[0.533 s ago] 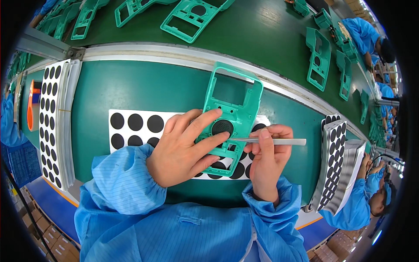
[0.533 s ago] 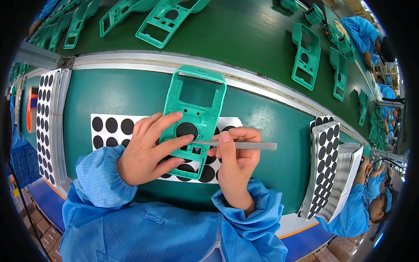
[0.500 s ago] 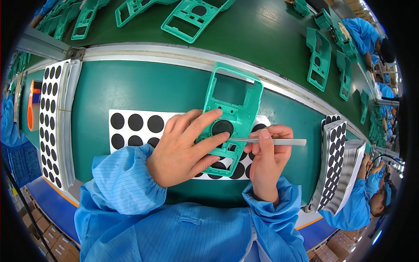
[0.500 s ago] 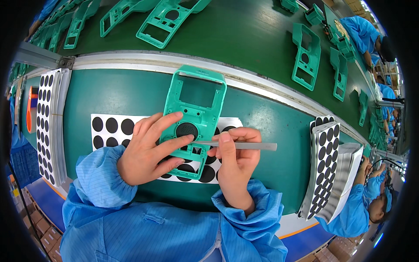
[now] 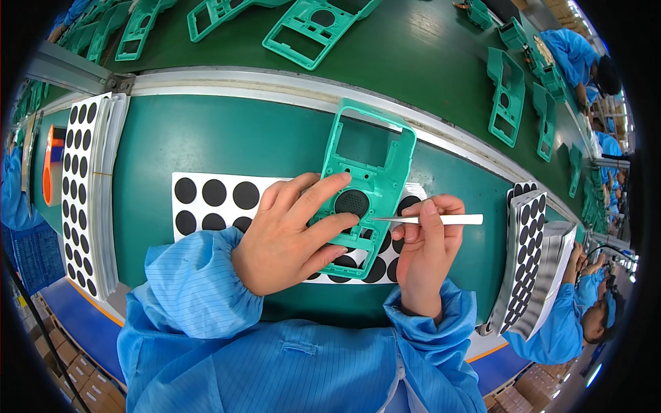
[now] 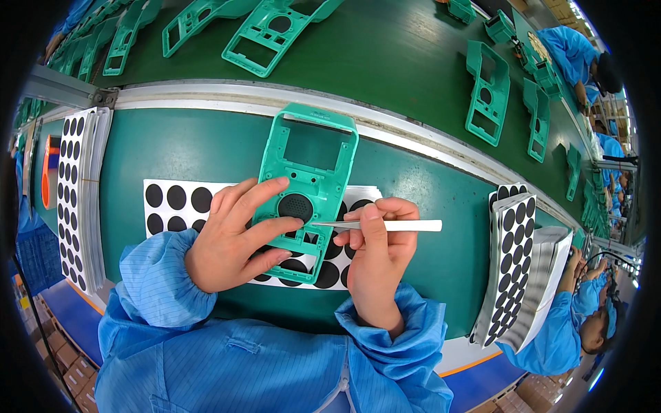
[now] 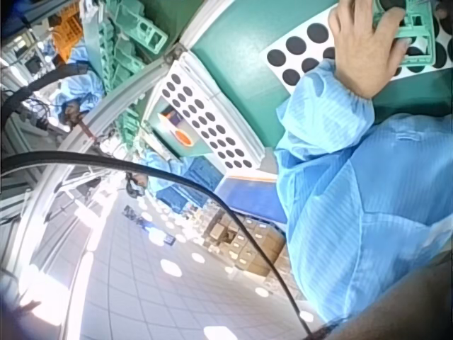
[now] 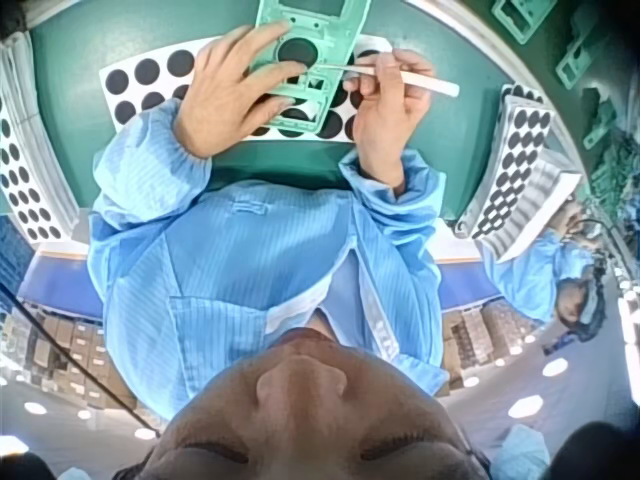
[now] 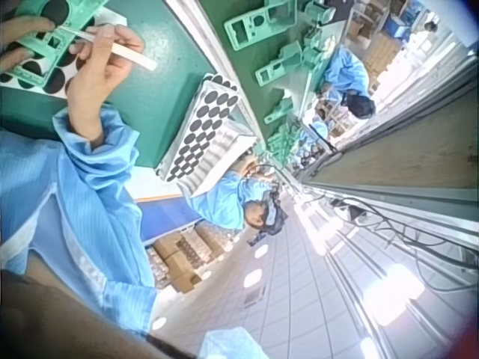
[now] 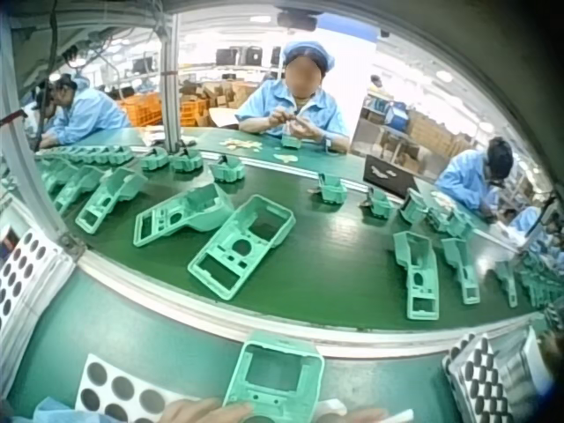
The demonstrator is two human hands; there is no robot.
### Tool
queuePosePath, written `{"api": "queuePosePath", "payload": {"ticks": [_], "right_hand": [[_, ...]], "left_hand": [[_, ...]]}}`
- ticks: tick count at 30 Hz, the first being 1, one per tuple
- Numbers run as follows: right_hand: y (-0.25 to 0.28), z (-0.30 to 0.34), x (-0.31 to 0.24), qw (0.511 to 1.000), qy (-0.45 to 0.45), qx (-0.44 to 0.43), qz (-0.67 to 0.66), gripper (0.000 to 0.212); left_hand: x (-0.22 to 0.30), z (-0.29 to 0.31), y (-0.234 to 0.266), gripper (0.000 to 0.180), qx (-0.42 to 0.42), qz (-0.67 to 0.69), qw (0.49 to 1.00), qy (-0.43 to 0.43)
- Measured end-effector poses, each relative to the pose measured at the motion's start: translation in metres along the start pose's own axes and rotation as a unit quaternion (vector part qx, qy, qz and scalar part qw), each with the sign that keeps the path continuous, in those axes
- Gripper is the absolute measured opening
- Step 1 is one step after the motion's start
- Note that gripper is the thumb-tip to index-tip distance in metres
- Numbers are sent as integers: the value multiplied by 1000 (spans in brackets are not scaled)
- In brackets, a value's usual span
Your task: The person applies small black adhesive seals to green plastic device housings using tweezers. The seals are peeled from a sticker sheet and pressed onto the housings.
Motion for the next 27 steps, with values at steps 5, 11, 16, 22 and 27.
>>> {"api": "queuePosePath", "payload": {"ticks": [5, 11, 16, 22, 27], "right_hand": [[2, 0, 0, 1000, -10, -2, -30, 11], [7, 0, -6, 997, 7, 1, -70, 14], [14, -1, -30, 987, 81, 6, -136, 16], [33, 0, -54, 972, 137, 56, -182, 17], [30, -5, -49, 975, 151, 69, -148, 17]], "left_hand": [[7, -4, 1, 44, -5, -19, 1000, -11], [21, -7, -3, 47, -5, -88, 996, -21], [31, -9, 15, 46, 23, -96, 995, -5], [38, -70, 52, 39, 23, -116, 993, -26], [20, -166, 26, 28, 84, -195, 966, -147]]}}
Point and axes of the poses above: each hand's wrist, its own z-axis away from the middle knuckle, its own y-axis out of the back of the hand, x = y × z, the point moved 9 cm from there along -z, towards the middle knuckle, and after that the axes turned 4 degrees about -z, right-handed, at the moved point
